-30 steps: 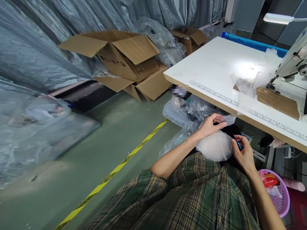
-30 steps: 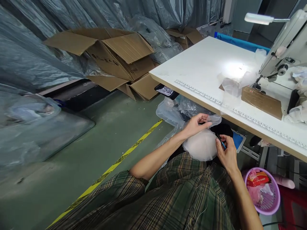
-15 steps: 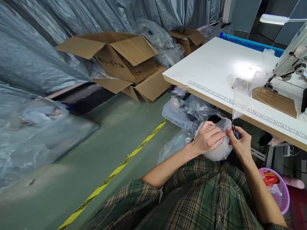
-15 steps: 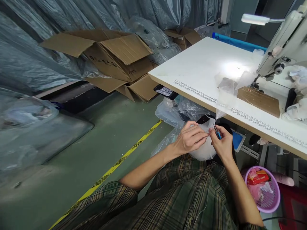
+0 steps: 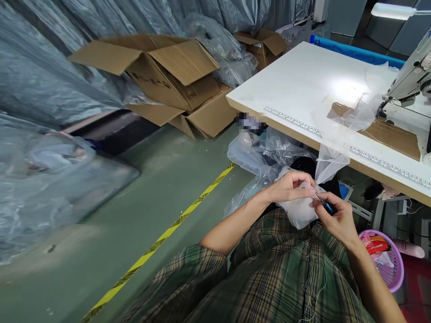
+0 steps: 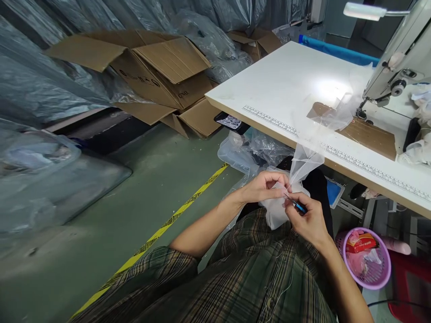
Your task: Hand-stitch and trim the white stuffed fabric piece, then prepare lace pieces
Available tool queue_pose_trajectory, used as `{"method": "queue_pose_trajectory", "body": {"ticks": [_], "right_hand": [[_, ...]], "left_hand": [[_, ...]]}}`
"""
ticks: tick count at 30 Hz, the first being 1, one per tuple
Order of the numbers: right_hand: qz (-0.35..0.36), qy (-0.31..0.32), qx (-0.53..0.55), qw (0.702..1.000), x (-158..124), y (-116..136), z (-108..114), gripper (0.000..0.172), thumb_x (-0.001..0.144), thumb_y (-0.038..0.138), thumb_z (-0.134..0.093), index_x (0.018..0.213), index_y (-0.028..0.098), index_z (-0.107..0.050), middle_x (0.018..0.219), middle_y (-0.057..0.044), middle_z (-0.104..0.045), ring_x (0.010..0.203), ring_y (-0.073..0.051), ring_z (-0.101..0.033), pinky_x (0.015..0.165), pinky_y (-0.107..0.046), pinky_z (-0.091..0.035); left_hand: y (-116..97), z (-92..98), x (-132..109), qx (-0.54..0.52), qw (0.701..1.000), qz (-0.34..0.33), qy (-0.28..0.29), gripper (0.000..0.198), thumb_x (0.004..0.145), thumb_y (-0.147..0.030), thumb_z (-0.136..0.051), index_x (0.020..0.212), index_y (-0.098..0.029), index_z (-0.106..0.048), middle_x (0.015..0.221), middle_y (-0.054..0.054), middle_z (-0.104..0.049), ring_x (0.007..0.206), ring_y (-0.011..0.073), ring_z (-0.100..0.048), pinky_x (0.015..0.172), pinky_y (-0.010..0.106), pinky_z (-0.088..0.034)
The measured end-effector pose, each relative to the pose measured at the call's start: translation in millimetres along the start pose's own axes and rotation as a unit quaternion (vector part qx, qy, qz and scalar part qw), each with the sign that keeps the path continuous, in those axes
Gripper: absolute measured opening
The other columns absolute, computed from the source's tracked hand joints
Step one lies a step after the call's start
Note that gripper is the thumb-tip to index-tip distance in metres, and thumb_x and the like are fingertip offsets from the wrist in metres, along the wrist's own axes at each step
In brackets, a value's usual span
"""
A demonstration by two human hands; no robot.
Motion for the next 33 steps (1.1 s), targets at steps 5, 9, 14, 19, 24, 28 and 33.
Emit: {"method": "queue_pose_trajectory", "body": {"ticks": [5, 9, 14, 19, 24, 28, 33], "right_hand": [[-0.04, -0.005, 0.008, 0.999, 4.7, -21.4, 6.0, 0.047, 0.087, 0.062, -0.052, 0.079, 0.019, -0.067, 0.065, -0.001, -0.059, 0.054, -0.013, -0.046, 0.05, -0.025, -0.039], [-0.074, -0.001, -0.011, 0.997, 10.2, -36.6, 4.8, 0.068, 0.091, 0.077, -0.031, 0.072, 0.019, -0.061, 0.061, -0.001, -0.052, 0.051, -0.013, -0.043, 0.047, -0.026, -0.034], [-0.039, 0.011, -0.039, 0.998, 23.7, -32.0, -1.5, 0.067, 0.088, 0.081, -0.035, 0.061, 0.021, -0.048, 0.056, 0.002, -0.045, 0.052, -0.012, -0.039, 0.048, -0.025, -0.032], [-0.03, -0.02, -0.042, 0.998, 27.6, -31.1, -4.2, 0.066, 0.087, 0.082, -0.037, 0.066, 0.021, -0.052, 0.057, 0.003, -0.042, 0.053, -0.012, -0.037, 0.049, -0.026, -0.029], [-0.049, -0.007, -0.028, 0.998, 19.5, -30.5, -7.0, 0.066, 0.088, 0.081, -0.034, 0.066, 0.021, -0.05, 0.057, 0.002, -0.043, 0.052, -0.012, -0.037, 0.049, -0.026, -0.029], [-0.041, -0.013, -0.041, 0.998, 21.8, -28.4, -9.8, 0.067, 0.085, 0.084, -0.037, 0.064, 0.021, -0.05, 0.058, 0.002, -0.044, 0.055, -0.013, -0.038, 0.051, -0.027, -0.03], [-0.082, -0.038, 0.052, 0.995, 22.6, -39.6, -10.2, 0.068, 0.083, 0.086, -0.038, 0.07, 0.021, -0.054, 0.059, 0.003, -0.041, 0.054, -0.012, -0.035, 0.049, -0.026, -0.028]], "left_hand": [[3.9, 2.2, -6.1, -0.049, 0.991, 0.115, -0.047, 0.046, 0.07, -0.049, -0.083, 0.093, -0.012, -0.07, 0.07, 0.001, -0.064, 0.061, 0.0095, -0.055, 0.058, 0.021, -0.046], [2.7, 4.6, -6.6, -0.044, 0.992, 0.111, -0.049, 0.04, 0.071, -0.048, -0.082, 0.086, -0.012, -0.074, 0.073, 0.004, -0.067, 0.063, 0.0097, -0.054, 0.055, 0.02, -0.044], [1.7, 4.6, -5.4, -0.037, 0.993, 0.103, -0.053, 0.036, 0.072, -0.046, -0.08, 0.082, -0.012, -0.074, 0.077, 0.005, -0.067, 0.064, 0.0097, -0.053, 0.055, 0.02, -0.043], [0.7, 3.8, -5.0, -0.042, 0.992, 0.096, -0.072, 0.031, 0.072, -0.042, -0.078, 0.078, -0.012, -0.073, 0.07, 0.003, -0.064, 0.061, 0.0093, -0.051, 0.056, 0.021, -0.042], [1.4, 2.7, -3.8, -0.051, 0.991, 0.099, -0.077, 0.028, 0.071, -0.04, -0.077, 0.076, -0.013, -0.071, 0.066, 0.001, -0.061, 0.062, 0.0104, -0.051, 0.056, 0.022, -0.041], [1.5, 2.2, -2.4, -0.062, 0.991, 0.094, -0.077, 0.028, 0.07, -0.038, -0.078, 0.073, -0.012, -0.069, 0.063, 0.0, -0.06, 0.06, 0.0095, -0.05, 0.056, 0.022, -0.041], [2.2, 0.4, -3.4, -0.084, 0.986, 0.096, -0.104, 0.031, 0.068, -0.039, -0.081, 0.073, -0.011, -0.069, 0.065, 0.0, -0.063, 0.058, 0.0083, -0.053, 0.056, 0.021, -0.041]]}}
Point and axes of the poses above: each hand's wrist, its own x-axis towards the middle knuckle, its own z-axis out of the back of the hand, y = z × x, the point moved 2 cm from there along x, towards the middle knuckle
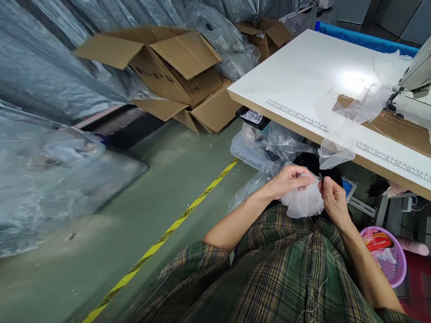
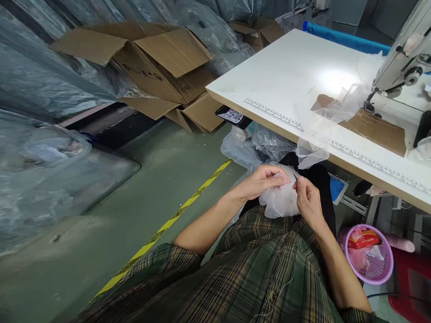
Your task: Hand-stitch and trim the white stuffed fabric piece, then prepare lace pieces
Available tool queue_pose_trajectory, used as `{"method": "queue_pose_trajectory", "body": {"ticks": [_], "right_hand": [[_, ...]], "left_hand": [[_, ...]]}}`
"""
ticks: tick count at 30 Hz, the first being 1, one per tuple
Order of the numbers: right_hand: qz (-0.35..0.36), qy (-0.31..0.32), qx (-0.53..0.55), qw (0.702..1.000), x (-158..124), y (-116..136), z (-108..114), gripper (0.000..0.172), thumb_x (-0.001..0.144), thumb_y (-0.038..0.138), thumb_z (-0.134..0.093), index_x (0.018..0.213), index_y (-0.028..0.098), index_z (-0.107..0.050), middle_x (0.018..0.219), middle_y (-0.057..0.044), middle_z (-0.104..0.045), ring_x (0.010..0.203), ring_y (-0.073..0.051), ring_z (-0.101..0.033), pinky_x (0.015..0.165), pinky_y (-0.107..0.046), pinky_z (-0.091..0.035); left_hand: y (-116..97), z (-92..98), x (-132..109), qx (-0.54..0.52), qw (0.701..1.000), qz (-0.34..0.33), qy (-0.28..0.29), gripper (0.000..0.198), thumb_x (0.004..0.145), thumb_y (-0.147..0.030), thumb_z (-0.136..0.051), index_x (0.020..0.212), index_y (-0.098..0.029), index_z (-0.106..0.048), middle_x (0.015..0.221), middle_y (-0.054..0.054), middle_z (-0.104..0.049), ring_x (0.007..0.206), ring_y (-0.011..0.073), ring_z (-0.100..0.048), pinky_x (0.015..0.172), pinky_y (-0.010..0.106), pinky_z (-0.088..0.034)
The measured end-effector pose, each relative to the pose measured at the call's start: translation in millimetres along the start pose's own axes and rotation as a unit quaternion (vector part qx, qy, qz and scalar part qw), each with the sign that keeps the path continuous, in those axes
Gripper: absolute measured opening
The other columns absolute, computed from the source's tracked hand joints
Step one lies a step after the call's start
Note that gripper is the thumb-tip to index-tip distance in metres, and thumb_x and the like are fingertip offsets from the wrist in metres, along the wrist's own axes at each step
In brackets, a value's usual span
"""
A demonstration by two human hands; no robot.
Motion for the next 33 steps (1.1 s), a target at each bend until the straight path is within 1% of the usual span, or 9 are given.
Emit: {"method": "queue_pose_trajectory", "body": {"ticks": [6, 10, 13, 15, 17, 19, 22, 27, 33], "right_hand": [[0.011, 0.008, 0.103, 0.995, -9.6, -8.2, -2.7, 0.057, 0.069, 0.074, -0.07, 0.089, 0.021, -0.062, 0.077, 0.0, -0.059, 0.065, -0.015, -0.048, 0.057, -0.026, -0.041], [-0.033, -0.049, 0.151, 0.987, -9.6, -9.1, -4.7, 0.049, 0.066, 0.063, -0.077, 0.087, 0.02, -0.065, 0.072, 0.0, -0.061, 0.059, -0.012, -0.046, 0.054, -0.025, -0.039], [-0.06, -0.042, 0.186, 0.98, -7.5, -9.3, -3.1, 0.049, 0.069, 0.061, -0.076, 0.093, 0.019, -0.069, 0.064, 0.002, -0.059, 0.053, -0.01, -0.041, 0.05, -0.023, -0.033], [-0.061, -0.037, 0.199, 0.977, -7.3, -8.8, -1.5, 0.048, 0.069, 0.059, -0.076, 0.093, 0.018, -0.07, 0.061, 0.002, -0.058, 0.052, -0.01, -0.04, 0.049, -0.023, -0.032], [-0.059, -0.038, 0.206, 0.976, -8.3, -8.3, -1.0, 0.046, 0.071, 0.059, -0.075, 0.092, 0.018, -0.07, 0.059, 0.003, -0.056, 0.051, -0.01, -0.038, 0.048, -0.023, -0.031], [-0.058, -0.044, 0.205, 0.976, -10.2, -7.9, -1.3, 0.045, 0.072, 0.059, -0.074, 0.088, 0.018, -0.07, 0.058, 0.004, -0.053, 0.05, -0.01, -0.038, 0.048, -0.022, -0.03], [-0.052, -0.053, 0.183, 0.98, -13.5, -6.6, -1.0, 0.044, 0.075, 0.061, -0.07, 0.082, 0.018, -0.068, 0.059, 0.003, -0.053, 0.051, -0.01, -0.04, 0.048, -0.023, -0.031], [0.018, -0.028, 0.094, 0.995, -17.6, 4.0, 4.8, 0.042, 0.082, 0.055, -0.064, 0.062, 0.019, -0.06, 0.055, 0.004, -0.046, 0.049, -0.009, -0.031, 0.048, -0.024, -0.026], [0.035, 0.001, 0.039, 0.999, -19.5, 14.4, 12.1, 0.029, 0.08, 0.044, -0.064, 0.066, 0.019, -0.063, 0.056, 0.003, -0.052, 0.049, -0.009, -0.034, 0.05, -0.026, -0.031]], "left_hand": [[9.9, -5.3, -9.0, -0.114, 0.988, 0.016, -0.102, 0.043, 0.072, -0.05, -0.079, 0.088, -0.013, -0.064, 0.075, 0.001, -0.066, 0.061, 0.0103, -0.062, 0.062, 0.023, -0.048], [19.9, -3.9, -17.0, -0.009, 0.984, -0.058, -0.171, 0.047, 0.078, -0.047, -0.074, 0.109, -0.015, -0.06, 0.098, 0.008, -0.07, 0.082, 0.0179, -0.068, 0.072, 0.031, -0.056], [14.4, -1.1, -25.1, 0.234, 0.904, -0.241, -0.263, 0.035, 0.083, -0.034, -0.071, 0.111, -0.016, -0.064, 0.116, 0.012, -0.067, 0.106, 0.0222, -0.065, 0.09, 0.038, -0.054], [8.9, -4.5, -27.3, 0.36, 0.835, -0.339, -0.24, 0.024, 0.088, -0.029, -0.068, 0.108, -0.017, -0.068, 0.113, 0.011, -0.069, 0.107, 0.0213, -0.065, 0.095, 0.04, -0.05], [6.2, -9.7, -25.0, 0.411, 0.806, -0.388, -0.176, 0.023, 0.091, -0.034, -0.067, 0.108, -0.018, -0.07, 0.106, 0.009, -0.073, 0.1, 0.0201, -0.067, 0.094, 0.04, -0.049], [6.3, -15.0, -19.8, 0.402, 0.816, -0.397, -0.122, 0.031, 0.09, -0.043, -0.069, 0.109, -0.018, -0.071, 0.101, 0.008, -0.075, 0.095, 0.0197, -0.069, 0.091, 0.039, -0.051], [8.8, -21.4, -12.2, 0.322, 0.872, -0.359, -0.086, 0.034, 0.089, -0.046, -0.07, 0.105, -0.016, -0.074, 0.097, 0.008, -0.076, 0.091, 0.0184, -0.071, 0.085, 0.034, -0.055], [6.7, -20.3, -8.4, 0.146, 0.973, -0.171, -0.055, 0.029, 0.084, -0.043, -0.075, 0.091, -0.015, -0.077, 0.09, 0.007, -0.077, 0.085, 0.0171, -0.072, 0.08, 0.029, -0.057], [-7.3, -8.5, -8.3, 0.048, 0.998, -0.025, 0.021, 0.032, 0.08, -0.043, -0.077, 0.082, -0.012, -0.071, 0.082, 0.005, -0.074, 0.076, 0.0127, -0.067, 0.075, 0.025, -0.053]]}}
Point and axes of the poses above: each hand's wrist, its own x-axis towards the middle knuckle, its own z-axis out of the back of the hand, y = z × x, the point moved 2 cm from there along x, towards the middle knuckle
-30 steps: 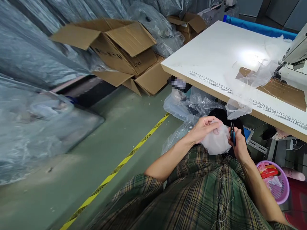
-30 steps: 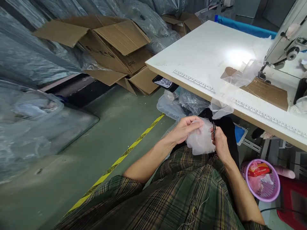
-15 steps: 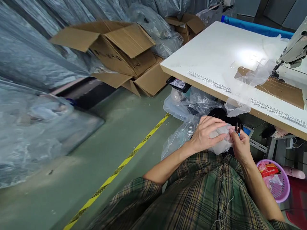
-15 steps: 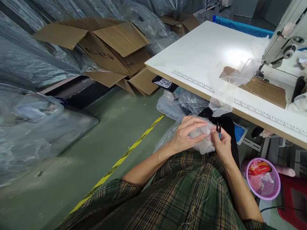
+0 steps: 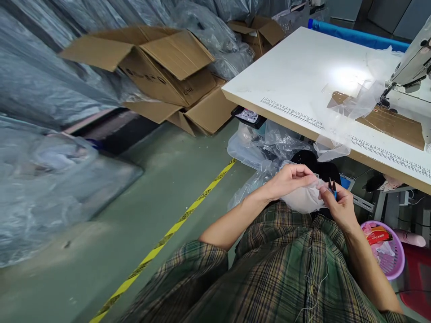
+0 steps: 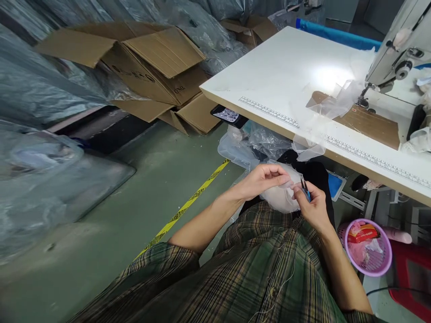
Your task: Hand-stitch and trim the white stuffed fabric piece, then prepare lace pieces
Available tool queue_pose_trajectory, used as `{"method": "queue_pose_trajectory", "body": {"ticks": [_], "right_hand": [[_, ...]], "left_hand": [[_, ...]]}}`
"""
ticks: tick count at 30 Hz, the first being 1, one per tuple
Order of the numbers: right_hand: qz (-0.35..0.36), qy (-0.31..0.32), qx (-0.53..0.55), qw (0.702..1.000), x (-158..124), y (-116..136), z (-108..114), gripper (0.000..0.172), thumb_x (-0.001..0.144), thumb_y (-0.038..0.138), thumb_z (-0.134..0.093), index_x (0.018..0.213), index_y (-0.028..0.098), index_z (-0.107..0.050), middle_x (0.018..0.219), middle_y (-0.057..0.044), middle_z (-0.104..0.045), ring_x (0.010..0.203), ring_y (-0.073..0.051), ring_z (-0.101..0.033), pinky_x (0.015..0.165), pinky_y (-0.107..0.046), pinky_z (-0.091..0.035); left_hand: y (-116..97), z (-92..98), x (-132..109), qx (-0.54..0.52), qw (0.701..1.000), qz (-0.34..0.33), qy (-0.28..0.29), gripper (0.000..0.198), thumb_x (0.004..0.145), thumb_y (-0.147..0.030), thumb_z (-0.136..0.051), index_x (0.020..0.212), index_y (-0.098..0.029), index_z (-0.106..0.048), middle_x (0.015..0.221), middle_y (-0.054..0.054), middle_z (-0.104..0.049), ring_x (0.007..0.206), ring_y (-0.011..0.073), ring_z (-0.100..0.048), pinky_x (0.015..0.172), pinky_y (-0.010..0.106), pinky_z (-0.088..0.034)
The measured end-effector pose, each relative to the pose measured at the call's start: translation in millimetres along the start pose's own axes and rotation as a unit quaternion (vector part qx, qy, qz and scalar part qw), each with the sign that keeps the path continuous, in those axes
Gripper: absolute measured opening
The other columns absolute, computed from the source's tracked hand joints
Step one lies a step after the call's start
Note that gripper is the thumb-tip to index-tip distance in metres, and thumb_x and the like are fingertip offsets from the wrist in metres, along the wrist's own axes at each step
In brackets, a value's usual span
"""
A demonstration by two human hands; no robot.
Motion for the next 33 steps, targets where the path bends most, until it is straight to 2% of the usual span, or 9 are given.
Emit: {"method": "queue_pose_trajectory", "body": {"ticks": [6, 12, 15, 18, 21, 25, 30, 33], "right_hand": [[-0.034, 0.021, 0.02, 0.999, -1.4, -4.1, 3.4, 0.034, 0.081, 0.048, -0.062, 0.065, 0.018, -0.065, 0.056, 0.002, -0.052, 0.048, -0.009, -0.031, 0.049, -0.026, -0.027], [-0.019, 0.028, 0.014, 0.999, -1.3, 0.8, 1.9, 0.039, 0.083, 0.049, -0.06, 0.058, 0.019, -0.06, 0.053, 0.003, -0.046, 0.048, -0.009, -0.031, 0.049, -0.026, -0.026], [0.01, 0.021, -0.02, 1.0, -1.7, 8.1, 0.9, 0.036, 0.083, 0.046, -0.06, 0.058, 0.02, -0.06, 0.054, 0.003, -0.047, 0.05, -0.01, -0.034, 0.051, -0.026, -0.03], [0.034, 0.011, -0.052, 0.998, -2.7, 13.6, 0.3, 0.035, 0.082, 0.045, -0.061, 0.058, 0.02, -0.06, 0.056, 0.002, -0.052, 0.053, -0.012, -0.039, 0.055, -0.027, -0.035], [0.03, 0.018, -0.064, 0.997, -4.2, 13.4, 0.7, 0.038, 0.084, 0.05, -0.061, 0.06, 0.02, -0.062, 0.058, 0.001, -0.055, 0.053, -0.012, -0.041, 0.055, -0.028, -0.036], [0.004, 0.04, -0.076, 0.996, -8.9, 6.9, 5.9, 0.045, 0.085, 0.059, -0.06, 0.064, 0.019, -0.062, 0.058, 0.001, -0.054, 0.051, -0.011, -0.038, 0.05, -0.026, -0.031], [-0.003, 0.044, -0.109, 0.993, -16.4, 2.4, 13.8, 0.065, 0.094, 0.074, -0.034, 0.072, 0.019, -0.063, 0.062, 0.0, -0.054, 0.053, -0.013, -0.042, 0.051, -0.028, -0.034], [0.009, 0.037, -0.134, 0.99, -18.0, 3.5, 14.1, 0.067, 0.095, 0.075, -0.028, 0.071, 0.02, -0.06, 0.062, -0.001, -0.054, 0.055, -0.014, -0.044, 0.052, -0.028, -0.034]], "left_hand": [[-4.6, 1.5, 0.7, -0.026, 0.998, 0.049, 0.033, 0.039, 0.08, -0.049, -0.076, 0.088, -0.012, -0.067, 0.077, 0.003, -0.07, 0.072, 0.0116, -0.065, 0.07, 0.024, -0.051], [-3.0, 2.8, 5.4, -0.001, 0.996, 0.062, 0.071, 0.041, 0.066, -0.036, -0.089, 0.092, -0.01, -0.07, 0.086, 0.006, -0.074, 0.077, 0.013, -0.067, 0.075, 0.026, -0.052], [-4.2, 4.7, 8.4, -0.001, 0.992, 0.084, 0.095, 0.038, 0.067, -0.035, -0.088, 0.091, -0.009, -0.072, 0.082, 0.006, -0.074, 0.073, 0.0126, -0.066, 0.069, 0.024, -0.05], [-6.6, 6.8, 10.9, -0.014, 0.99, 0.084, 0.116, 0.034, 0.066, -0.035, -0.088, 0.082, -0.011, -0.071, 0.071, 0.002, -0.069, 0.064, 0.0096, -0.061, 0.063, 0.022, -0.048], [-8.1, 8.0, 11.5, -0.003, 0.988, 0.077, 0.133, 0.033, 0.066, -0.038, -0.087, 0.075, -0.011, -0.071, 0.069, 0.001, -0.067, 0.06, 0.0082, -0.056, 0.058, 0.021, -0.046], [-9.6, 7.5, 9.7, 0.02, 0.986, 0.076, 0.149, 0.032, 0.068, -0.04, -0.084, 0.078, -0.012, -0.074, 0.071, 0.002, -0.067, 0.057, 0.0069, -0.052, 0.053, 0.02, -0.044], [-11.9, 6.2, 7.9, 0.044, 0.983, 0.079, 0.158, 0.029, 0.072, -0.037, -0.082, 0.085, -0.012, -0.077, 0.062, -0.001, -0.063, 0.05, 0.0053, -0.047, 0.047, 0.018, -0.039], [-10.7, 5.8, 8.2, 0.044, 0.982, 0.08, 0.164, 0.031, 0.072, -0.039, -0.082, 0.087, -0.011, -0.078, 0.061, -0.001, -0.063, 0.048, 0.0048, -0.047, 0.045, 0.018, -0.037]]}}
Point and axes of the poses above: each hand's wrist, its own x-axis towards the middle knuckle, its own z-axis out of the back of the hand, y = z × x, the point moved 2 cm from there along x, towards the middle knuckle
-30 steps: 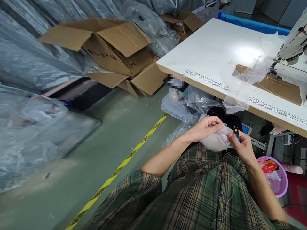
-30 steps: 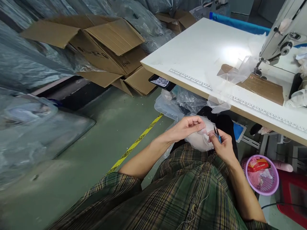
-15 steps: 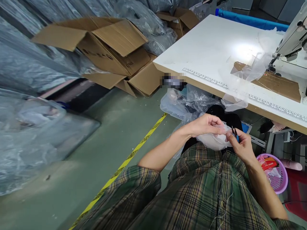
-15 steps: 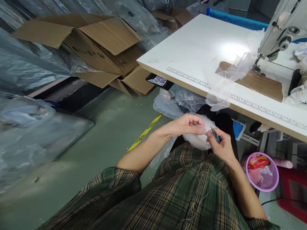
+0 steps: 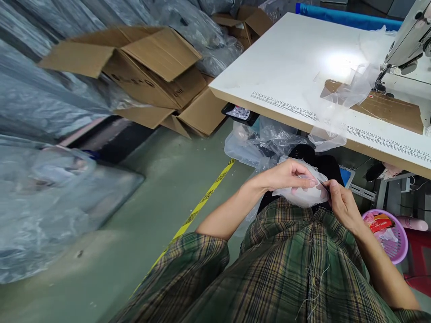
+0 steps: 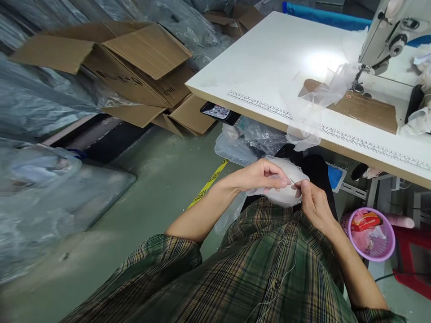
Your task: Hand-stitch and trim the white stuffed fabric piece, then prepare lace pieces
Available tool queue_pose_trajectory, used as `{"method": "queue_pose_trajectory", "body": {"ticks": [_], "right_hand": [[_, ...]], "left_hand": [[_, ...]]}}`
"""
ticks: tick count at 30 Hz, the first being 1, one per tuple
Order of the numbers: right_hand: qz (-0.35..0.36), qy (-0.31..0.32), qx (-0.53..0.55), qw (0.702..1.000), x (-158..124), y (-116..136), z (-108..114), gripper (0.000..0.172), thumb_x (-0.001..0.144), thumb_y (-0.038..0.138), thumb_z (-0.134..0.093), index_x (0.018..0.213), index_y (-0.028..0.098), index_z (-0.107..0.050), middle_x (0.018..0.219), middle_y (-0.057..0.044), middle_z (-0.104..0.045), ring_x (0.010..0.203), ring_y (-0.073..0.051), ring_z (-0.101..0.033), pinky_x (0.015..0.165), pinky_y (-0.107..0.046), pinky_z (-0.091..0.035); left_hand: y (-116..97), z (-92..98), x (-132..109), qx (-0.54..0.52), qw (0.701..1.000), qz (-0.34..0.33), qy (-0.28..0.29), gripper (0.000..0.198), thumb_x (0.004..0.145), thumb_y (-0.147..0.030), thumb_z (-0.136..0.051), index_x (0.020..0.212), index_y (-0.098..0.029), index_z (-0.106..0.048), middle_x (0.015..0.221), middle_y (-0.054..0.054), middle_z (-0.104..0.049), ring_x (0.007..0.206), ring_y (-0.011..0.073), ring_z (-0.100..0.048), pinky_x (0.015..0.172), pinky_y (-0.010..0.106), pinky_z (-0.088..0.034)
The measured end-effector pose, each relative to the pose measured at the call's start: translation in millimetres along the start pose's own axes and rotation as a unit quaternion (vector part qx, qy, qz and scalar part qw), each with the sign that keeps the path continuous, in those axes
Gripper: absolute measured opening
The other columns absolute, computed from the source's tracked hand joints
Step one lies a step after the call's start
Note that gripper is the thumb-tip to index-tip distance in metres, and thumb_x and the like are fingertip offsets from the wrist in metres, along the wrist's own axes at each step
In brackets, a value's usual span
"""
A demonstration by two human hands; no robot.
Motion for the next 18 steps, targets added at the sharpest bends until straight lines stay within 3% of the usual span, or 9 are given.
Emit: {"method": "queue_pose_trajectory", "body": {"ticks": [13, 18], "right_hand": [[0.066, -0.023, -0.154, 0.986, -3.1, 4.6, 2.6, 0.052, 0.101, 0.058, -0.032, 0.083, 0.022, -0.065, 0.064, -0.003, -0.06, 0.058, -0.017, -0.054, 0.056, -0.028, -0.036], [0.094, -0.034, -0.214, 0.972, -1.6, 8.6, -0.4, 0.057, 0.102, 0.059, -0.028, 0.086, 0.021, -0.068, 0.067, -0.005, -0.063, 0.059, -0.017, -0.057, 0.057, -0.027, -0.035]], "left_hand": [[2.2, -1.7, 0.9, 0.003, 1.0, 0.015, -0.006, 0.037, 0.072, -0.048, -0.083, 0.077, -0.011, -0.076, 0.059, 0.0, -0.062, 0.047, 0.0041, -0.045, 0.044, 0.017, -0.031], [1.3, -2.8, 0.0, 0.005, 1.0, 0.016, 0.003, 0.034, 0.072, -0.044, -0.083, 0.074, -0.011, -0.075, 0.058, -0.001, -0.061, 0.047, 0.0036, -0.043, 0.045, 0.017, -0.031]]}}
Point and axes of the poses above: each hand's wrist, its own x-axis towards the middle knuckle, its own z-axis out of the back of the hand, y = z × x, the point moved 2 cm from there along x, towards the middle knuckle
